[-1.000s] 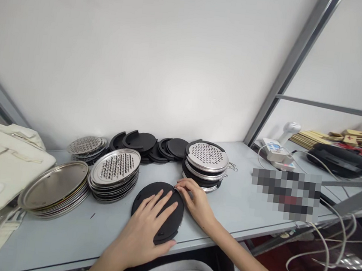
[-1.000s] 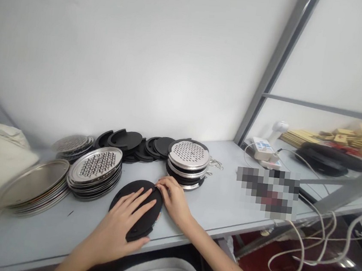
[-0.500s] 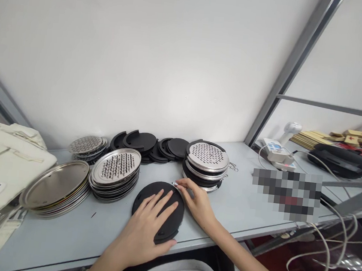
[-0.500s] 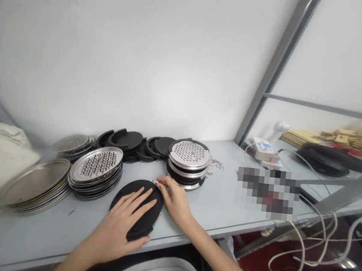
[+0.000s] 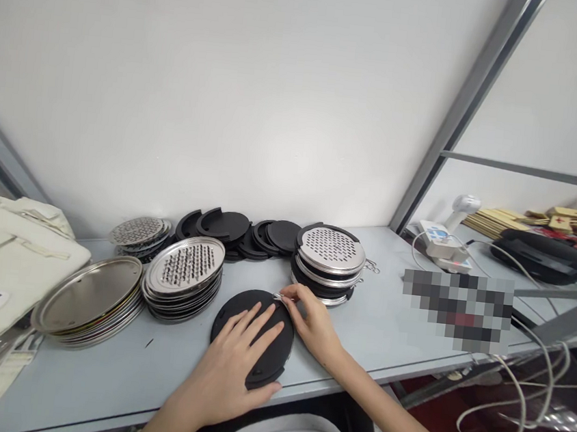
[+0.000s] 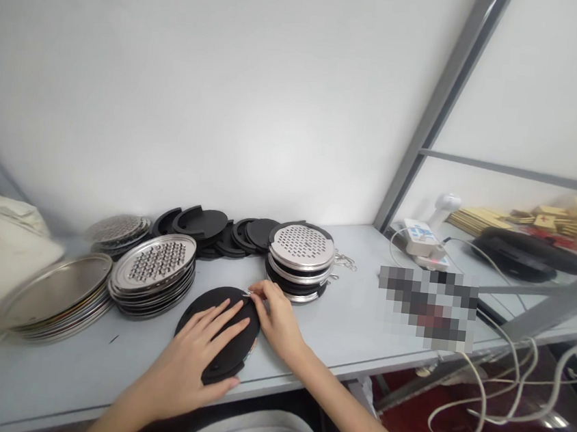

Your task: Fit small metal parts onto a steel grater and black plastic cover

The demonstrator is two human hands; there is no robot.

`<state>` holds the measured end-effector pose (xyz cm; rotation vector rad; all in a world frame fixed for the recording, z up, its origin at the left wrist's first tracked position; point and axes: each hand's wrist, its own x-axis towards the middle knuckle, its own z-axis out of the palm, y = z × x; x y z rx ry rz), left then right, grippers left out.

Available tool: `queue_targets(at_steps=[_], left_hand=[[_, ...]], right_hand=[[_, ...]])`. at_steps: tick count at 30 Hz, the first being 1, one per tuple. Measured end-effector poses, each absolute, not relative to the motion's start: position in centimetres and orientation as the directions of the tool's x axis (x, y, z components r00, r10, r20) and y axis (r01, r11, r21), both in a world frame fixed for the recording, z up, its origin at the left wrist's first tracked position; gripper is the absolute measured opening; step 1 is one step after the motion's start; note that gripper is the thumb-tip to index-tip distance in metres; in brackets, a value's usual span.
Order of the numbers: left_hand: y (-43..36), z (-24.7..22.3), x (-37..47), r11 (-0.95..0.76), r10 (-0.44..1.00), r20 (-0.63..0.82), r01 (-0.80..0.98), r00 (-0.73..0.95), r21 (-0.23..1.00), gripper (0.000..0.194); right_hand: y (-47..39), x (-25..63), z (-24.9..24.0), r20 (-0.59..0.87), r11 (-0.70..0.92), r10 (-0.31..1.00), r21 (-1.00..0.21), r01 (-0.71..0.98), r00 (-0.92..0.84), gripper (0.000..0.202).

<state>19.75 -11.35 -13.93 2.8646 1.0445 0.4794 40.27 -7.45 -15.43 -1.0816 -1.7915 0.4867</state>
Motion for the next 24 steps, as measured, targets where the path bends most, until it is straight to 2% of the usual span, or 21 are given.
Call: queue_targets(at_steps=[7,12,24], left_hand=[[-11.39,-13.85,19.72,-0.759,0.649,0.228,0.635,0.726,0.142,0.074],[-11.37,-13.86,19.70,-0.773,0.633,0.275,0.615,0.724,0.159,0.074],[-11.37,-13.92,19.68,-0.770,0.635,0.267,0.620,0.724,0.152,0.076]], right_hand=[[-7.46,40.37,-15.35,0.504,0.530,0.844,-0.728,0.435,-0.184,0.024],[-7.52,40.32,-15.45,0.467,0.496,0.866,-0.755,0.429,-0.178,0.031],[-7.44,40.28,-15.52,0.483,0.522,0.851,-0.743,0.419,-0.205,0.027]])
